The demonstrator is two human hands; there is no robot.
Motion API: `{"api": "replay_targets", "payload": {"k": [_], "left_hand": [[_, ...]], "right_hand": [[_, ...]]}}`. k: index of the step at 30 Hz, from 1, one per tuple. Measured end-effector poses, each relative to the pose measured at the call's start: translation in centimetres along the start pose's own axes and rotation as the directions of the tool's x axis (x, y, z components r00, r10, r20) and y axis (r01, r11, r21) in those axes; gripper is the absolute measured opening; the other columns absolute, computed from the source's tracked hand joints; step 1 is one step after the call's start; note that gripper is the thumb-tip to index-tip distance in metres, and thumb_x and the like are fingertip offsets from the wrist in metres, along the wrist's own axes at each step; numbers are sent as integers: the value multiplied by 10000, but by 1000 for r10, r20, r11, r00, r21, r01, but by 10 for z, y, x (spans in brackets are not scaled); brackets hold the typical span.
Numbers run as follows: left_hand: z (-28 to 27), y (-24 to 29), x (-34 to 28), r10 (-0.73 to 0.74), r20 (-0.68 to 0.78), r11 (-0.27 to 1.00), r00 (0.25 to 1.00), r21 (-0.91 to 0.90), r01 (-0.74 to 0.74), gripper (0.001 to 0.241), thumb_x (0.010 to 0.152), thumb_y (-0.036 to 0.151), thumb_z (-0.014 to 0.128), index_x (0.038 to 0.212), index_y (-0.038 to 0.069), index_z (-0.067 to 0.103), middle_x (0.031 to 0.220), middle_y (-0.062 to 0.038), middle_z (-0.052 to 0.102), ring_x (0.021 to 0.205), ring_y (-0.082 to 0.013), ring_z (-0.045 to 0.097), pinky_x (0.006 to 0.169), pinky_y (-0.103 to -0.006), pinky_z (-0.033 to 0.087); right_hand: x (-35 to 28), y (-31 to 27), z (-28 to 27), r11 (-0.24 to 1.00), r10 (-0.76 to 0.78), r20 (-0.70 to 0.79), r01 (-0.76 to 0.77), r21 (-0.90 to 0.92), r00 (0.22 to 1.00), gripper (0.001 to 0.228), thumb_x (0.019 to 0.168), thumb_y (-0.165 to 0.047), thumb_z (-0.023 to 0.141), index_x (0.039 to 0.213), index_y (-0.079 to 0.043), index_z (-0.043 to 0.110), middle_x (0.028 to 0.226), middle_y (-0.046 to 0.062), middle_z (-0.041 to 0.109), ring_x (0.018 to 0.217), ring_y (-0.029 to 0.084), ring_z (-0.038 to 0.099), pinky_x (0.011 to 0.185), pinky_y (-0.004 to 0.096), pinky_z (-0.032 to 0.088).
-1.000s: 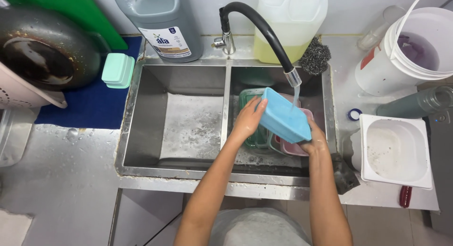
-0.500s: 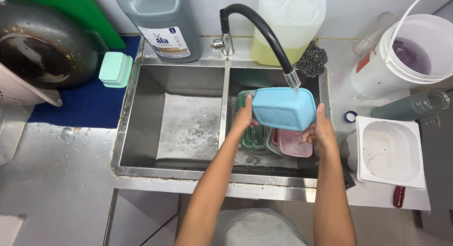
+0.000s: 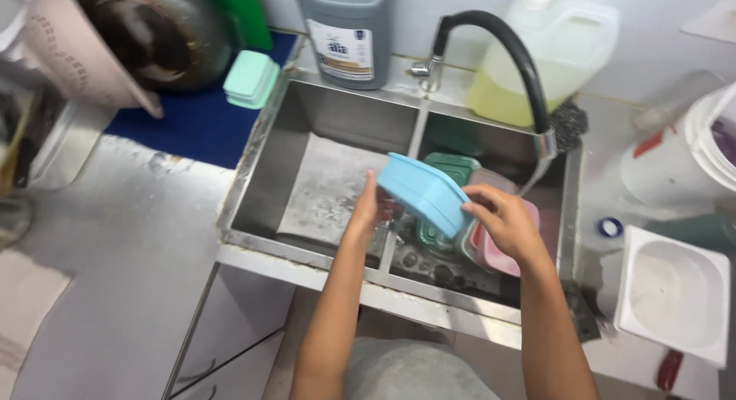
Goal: Washing multiple plastic food storage containers and their lids in a commercial kitchen sink.
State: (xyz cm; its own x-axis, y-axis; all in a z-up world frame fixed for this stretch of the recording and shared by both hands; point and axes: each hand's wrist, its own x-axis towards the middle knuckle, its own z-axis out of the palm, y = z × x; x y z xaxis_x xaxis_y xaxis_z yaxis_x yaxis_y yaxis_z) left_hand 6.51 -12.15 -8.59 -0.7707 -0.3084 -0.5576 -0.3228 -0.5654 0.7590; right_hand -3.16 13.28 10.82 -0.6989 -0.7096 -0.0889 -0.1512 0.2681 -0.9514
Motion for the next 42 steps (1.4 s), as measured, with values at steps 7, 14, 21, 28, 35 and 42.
{"api": "replay_targets", "payload": {"k": [7, 14, 21, 28, 35, 42], "left_hand": [[-102, -15, 15, 2, -173, 667, 985, -734, -130, 1004, 967, 814, 207, 1613, 45, 199, 1663, -146, 285, 1538, -313, 230, 1256, -512, 155], [-145, -2, 15, -68, -88, 579, 994, -815, -32, 1147, 830, 909, 138, 1640, 100, 75, 1722, -115, 63, 1584, -305, 54, 1234, -549, 8], [-178, -9, 52, -151, -77, 584, 986, -811, 26, 1165, 854, 916, 154, 1644, 67, 46, 1732, -142, -8, 1589, -317, -24, 1228, -579, -65], [-191, 4, 40, -203, -109, 612, 973, -790, 39, 1107, 876, 877, 138, 1649, 90, 43, 1741, -100, -18, 1603, -282, -44, 1232, -603, -92], [-197, 42, 8, -128, -92, 681, 987, -732, 20, 1024, 884, 834, 121, 1645, 150, 149, 1726, -77, 110, 1579, -279, 62, 1222, -583, -4], [-202, 112, -50, 386, -324, 857, 864, -221, -465, 781, 1018, 612, 318, 1630, 132, 249, 1611, -110, 404, 1409, -261, 463, 1080, -437, 433]], "right_hand": [[67, -12, 111, 892, -390, -174, 324, -316, 904, 213, 929, -35, 705, 1141, -29, 716, 951, 136, 746, 782, 178, 706, 726, 318, 541], [97, 21, 188, 922, -270, -35, 248, -297, 962, 228, 871, -34, 724, 1098, -28, 738, 976, 161, 774, 801, 269, 763, 728, 333, 565], [128, 37, 212, 964, -146, 25, 148, -222, 989, 241, 832, -66, 776, 1070, -29, 769, 906, 143, 802, 802, 204, 768, 731, 307, 566], [131, 11, 242, 866, -263, -86, 196, -460, 961, 243, 855, -63, 753, 1097, -43, 769, 938, 172, 767, 809, 242, 751, 716, 325, 566], [157, 23, 245, 960, -35, -5, 32, -277, 999, 274, 850, -102, 766, 1119, -57, 786, 955, 116, 803, 847, 166, 743, 784, 304, 558], [253, -37, 236, 982, 95, -89, -79, 174, 991, 346, 966, -180, 645, 1270, -34, 723, 1123, 55, 745, 1000, 144, 647, 866, 302, 467]]}}
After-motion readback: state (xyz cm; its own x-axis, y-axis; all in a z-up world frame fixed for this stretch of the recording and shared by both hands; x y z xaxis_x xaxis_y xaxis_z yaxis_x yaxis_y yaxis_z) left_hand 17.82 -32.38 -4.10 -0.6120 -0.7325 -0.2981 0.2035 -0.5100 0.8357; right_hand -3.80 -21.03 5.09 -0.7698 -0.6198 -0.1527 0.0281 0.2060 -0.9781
